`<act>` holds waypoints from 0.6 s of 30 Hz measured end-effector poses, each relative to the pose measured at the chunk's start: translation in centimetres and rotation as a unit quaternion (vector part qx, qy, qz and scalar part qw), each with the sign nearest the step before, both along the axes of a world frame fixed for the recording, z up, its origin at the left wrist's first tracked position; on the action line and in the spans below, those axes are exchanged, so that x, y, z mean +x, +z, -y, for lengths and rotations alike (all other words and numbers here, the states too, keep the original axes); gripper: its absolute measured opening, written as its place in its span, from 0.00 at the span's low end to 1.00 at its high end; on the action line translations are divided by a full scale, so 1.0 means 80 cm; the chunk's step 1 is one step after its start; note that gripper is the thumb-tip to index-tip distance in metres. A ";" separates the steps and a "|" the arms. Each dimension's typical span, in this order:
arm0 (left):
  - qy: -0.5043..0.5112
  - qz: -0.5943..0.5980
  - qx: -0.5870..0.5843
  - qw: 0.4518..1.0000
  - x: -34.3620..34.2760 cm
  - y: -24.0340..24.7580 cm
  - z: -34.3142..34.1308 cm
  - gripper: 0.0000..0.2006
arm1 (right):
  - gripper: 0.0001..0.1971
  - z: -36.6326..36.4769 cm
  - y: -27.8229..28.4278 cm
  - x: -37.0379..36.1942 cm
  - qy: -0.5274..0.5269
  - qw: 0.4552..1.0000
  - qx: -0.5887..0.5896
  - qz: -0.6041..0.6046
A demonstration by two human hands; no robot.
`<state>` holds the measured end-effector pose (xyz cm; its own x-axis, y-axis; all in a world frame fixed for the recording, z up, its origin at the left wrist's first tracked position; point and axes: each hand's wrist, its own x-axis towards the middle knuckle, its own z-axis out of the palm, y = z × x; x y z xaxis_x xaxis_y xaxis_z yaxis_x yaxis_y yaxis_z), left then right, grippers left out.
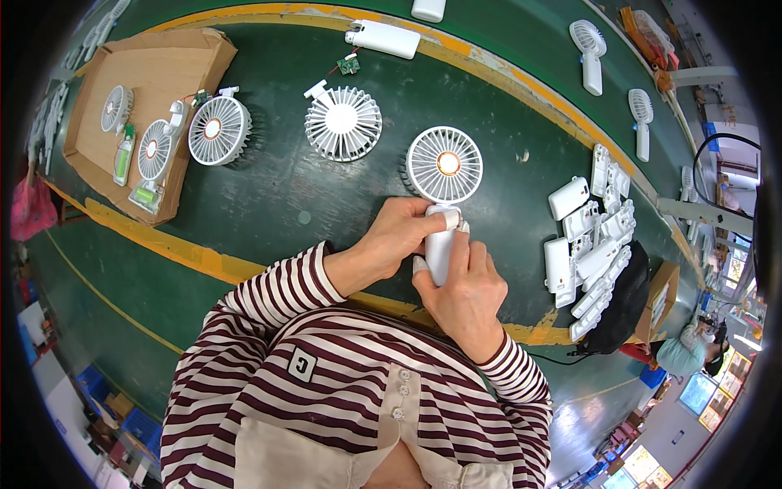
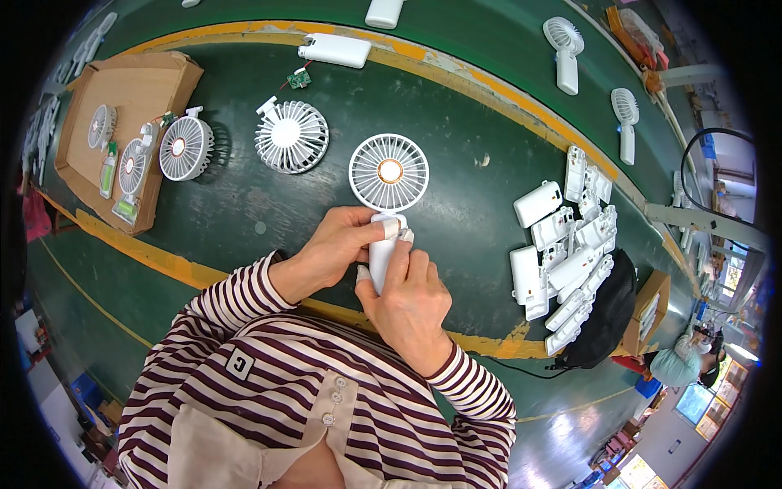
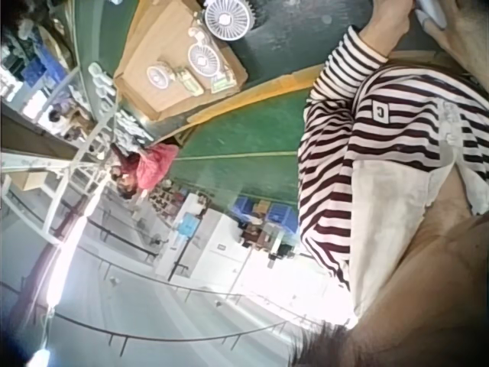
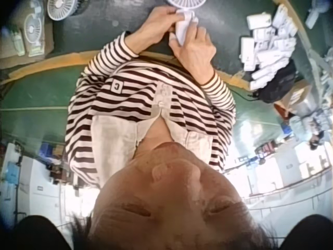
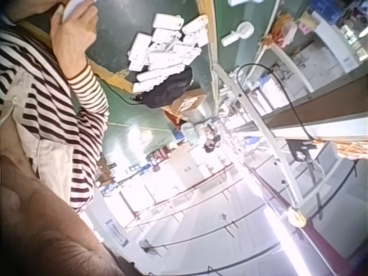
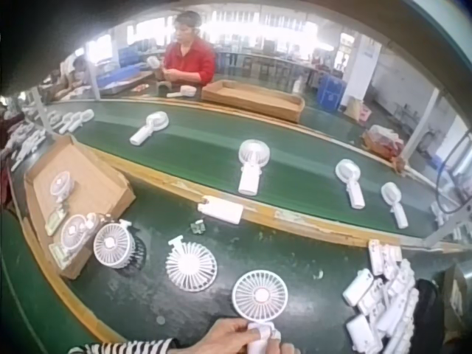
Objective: The person assembles portable electric fans by inserting fan heads, circuit boards, and batteries into handle casings, snapping the handle covers closed by hand, and placing completed fans onto the conveyor belt. The person also packs plastic casing pieces into a cardboard box.
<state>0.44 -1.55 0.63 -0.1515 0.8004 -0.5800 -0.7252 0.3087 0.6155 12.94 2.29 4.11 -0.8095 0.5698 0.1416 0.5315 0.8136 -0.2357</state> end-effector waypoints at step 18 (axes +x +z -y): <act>-0.023 0.005 0.084 0.996 -0.009 0.002 0.004 0.13 | 0.15 -0.016 -0.017 0.013 -0.150 0.779 -0.576 -0.200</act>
<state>-0.31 -1.86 0.77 -0.1078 0.8919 -0.4391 -0.7195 0.2348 0.6536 14.00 3.59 2.74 -0.6378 0.6607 -0.3958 0.3531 -0.2059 -0.9126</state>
